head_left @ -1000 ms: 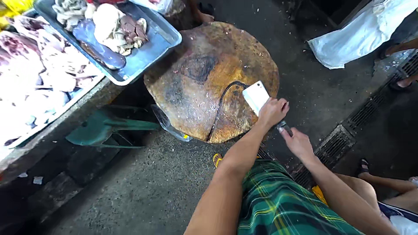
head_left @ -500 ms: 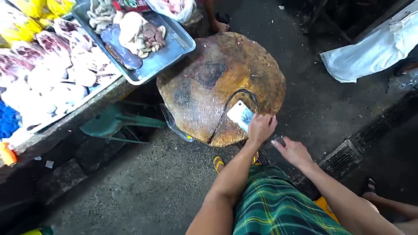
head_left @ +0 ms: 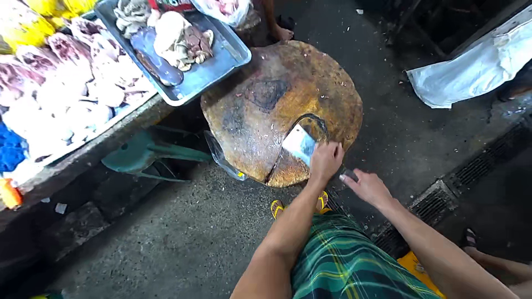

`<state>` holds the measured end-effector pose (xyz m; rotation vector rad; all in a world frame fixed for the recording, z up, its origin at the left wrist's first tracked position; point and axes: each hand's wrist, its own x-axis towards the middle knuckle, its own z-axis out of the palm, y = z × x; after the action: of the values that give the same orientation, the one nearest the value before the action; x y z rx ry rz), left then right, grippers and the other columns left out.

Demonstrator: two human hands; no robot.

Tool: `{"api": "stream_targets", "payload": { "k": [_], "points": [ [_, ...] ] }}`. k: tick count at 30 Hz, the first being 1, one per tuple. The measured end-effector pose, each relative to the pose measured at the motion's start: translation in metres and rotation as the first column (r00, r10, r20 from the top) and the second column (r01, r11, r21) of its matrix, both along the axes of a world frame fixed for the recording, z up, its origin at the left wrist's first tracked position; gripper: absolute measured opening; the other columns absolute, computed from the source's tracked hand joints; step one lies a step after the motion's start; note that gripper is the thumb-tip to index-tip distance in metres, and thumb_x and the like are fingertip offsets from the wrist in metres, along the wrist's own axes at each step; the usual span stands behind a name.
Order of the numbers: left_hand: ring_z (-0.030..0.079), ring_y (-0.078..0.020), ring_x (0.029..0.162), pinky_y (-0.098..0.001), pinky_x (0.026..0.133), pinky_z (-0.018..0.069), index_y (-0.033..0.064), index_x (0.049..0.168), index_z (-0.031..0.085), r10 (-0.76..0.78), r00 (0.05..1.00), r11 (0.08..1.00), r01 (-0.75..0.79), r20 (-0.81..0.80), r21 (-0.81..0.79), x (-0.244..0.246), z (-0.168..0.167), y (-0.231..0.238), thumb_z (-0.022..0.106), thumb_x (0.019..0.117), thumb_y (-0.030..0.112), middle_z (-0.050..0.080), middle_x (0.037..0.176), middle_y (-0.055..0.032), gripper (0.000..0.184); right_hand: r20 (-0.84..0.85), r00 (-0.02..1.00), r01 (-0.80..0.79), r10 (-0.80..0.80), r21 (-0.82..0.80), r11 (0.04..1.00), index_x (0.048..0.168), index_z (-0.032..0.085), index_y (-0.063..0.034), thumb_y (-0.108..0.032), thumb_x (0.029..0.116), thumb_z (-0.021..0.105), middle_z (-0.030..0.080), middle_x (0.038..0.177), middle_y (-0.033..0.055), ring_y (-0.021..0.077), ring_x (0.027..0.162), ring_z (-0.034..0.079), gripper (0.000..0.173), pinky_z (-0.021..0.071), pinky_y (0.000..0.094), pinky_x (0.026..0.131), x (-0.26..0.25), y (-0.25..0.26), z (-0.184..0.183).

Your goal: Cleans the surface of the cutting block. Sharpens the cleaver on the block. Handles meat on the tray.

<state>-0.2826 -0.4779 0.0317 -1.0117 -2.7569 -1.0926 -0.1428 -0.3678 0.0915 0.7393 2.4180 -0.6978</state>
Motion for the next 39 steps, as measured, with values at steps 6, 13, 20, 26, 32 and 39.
{"api": "stream_targets", "payload": {
  "k": [6, 13, 20, 26, 32, 39],
  "points": [
    [0.071, -0.0158, 0.084, -0.0363, 0.094, 0.0547, 0.0124, 0.088, 0.072, -0.361, 0.932, 0.929, 0.362, -0.027, 0.072, 0.041, -0.007, 0.066, 0.058, 0.0990, 0.028, 0.072, 0.080, -0.0010, 0.024, -0.036, 0.923, 0.385, -0.384, 0.110, 0.916, 0.117, 0.069, -0.0064, -0.073, 0.1001, 0.039, 0.071, 0.097, 0.0211, 0.0390, 0.093, 0.071, 0.074, 0.0552, 0.0627, 0.082, 0.070, -0.013, -0.001],
    [0.069, -0.0163, 0.082, -0.0358, 0.093, 0.0549, 0.0113, 0.086, 0.072, -0.580, 0.812, 0.790, 0.579, -0.062, 0.202, 0.067, -0.012, -0.025, 0.060, 0.0991, 0.026, 0.069, 0.076, -0.0007, 0.022, 0.032, 0.779, 0.617, -0.627, 0.139, 0.774, 0.122, 0.070, -0.0103, -0.074, 0.0985, 0.041, 0.073, 0.097, 0.0189, 0.0382, 0.096, 0.072, 0.073, 0.0551, 0.0625, 0.084, 0.086, -0.139, 0.006],
    [0.068, -0.0186, 0.090, -0.0365, 0.092, 0.0559, 0.0112, 0.093, 0.072, -0.759, 0.650, 0.645, 0.749, 0.018, 0.151, 0.068, -0.005, -0.059, 0.058, 0.1017, 0.029, 0.069, 0.083, -0.0030, 0.024, -0.037, 0.660, 0.747, -0.750, 0.132, 0.651, 0.115, 0.072, -0.0069, -0.070, 0.0996, 0.043, 0.073, 0.092, 0.0177, 0.0349, 0.088, 0.072, 0.071, 0.0573, 0.0602, 0.080, 0.084, -0.205, 0.000],
    [0.069, -0.0174, 0.085, -0.0370, 0.093, 0.0537, 0.0125, 0.088, 0.071, -0.831, 0.555, 0.552, 0.830, -0.027, 0.075, 0.080, -0.003, -0.028, 0.058, 0.0999, 0.029, 0.070, 0.078, -0.0015, 0.024, -0.025, 0.541, 0.840, -0.840, 0.052, 0.540, 0.110, 0.070, -0.0087, -0.074, 0.0988, 0.041, 0.069, 0.080, 0.0126, 0.0289, 0.069, 0.069, 0.072, 0.0583, 0.0537, 0.067, 0.092, -0.188, -0.003],
    [0.070, -0.0243, 0.097, -0.0408, 0.090, 0.0575, 0.0114, 0.100, 0.073, -0.636, 0.767, 0.767, 0.641, 0.087, -0.037, 0.055, 0.007, -0.077, 0.053, 0.1039, 0.034, 0.073, 0.089, -0.0066, 0.031, 0.059, 0.746, 0.656, -0.663, 0.103, 0.747, 0.125, 0.068, -0.0141, -0.077, 0.0968, 0.037, 0.074, 0.100, 0.0159, 0.0362, 0.097, 0.072, 0.076, 0.0569, 0.0617, 0.083, 0.074, -0.197, 0.004],
    [0.069, -0.0168, 0.089, -0.0363, 0.087, 0.0579, 0.0139, 0.093, 0.073, -0.545, 0.838, 0.836, 0.544, -0.016, 0.072, 0.053, -0.012, -0.071, 0.057, 0.1027, 0.032, 0.070, 0.082, -0.0005, 0.026, 0.073, 0.836, 0.540, -0.544, 0.065, 0.839, 0.125, 0.066, -0.0110, -0.077, 0.0970, 0.037, 0.073, 0.097, 0.0169, 0.0365, 0.095, 0.072, 0.078, 0.0572, 0.0608, 0.082, 0.069, -0.177, 0.011]
  ]
}}
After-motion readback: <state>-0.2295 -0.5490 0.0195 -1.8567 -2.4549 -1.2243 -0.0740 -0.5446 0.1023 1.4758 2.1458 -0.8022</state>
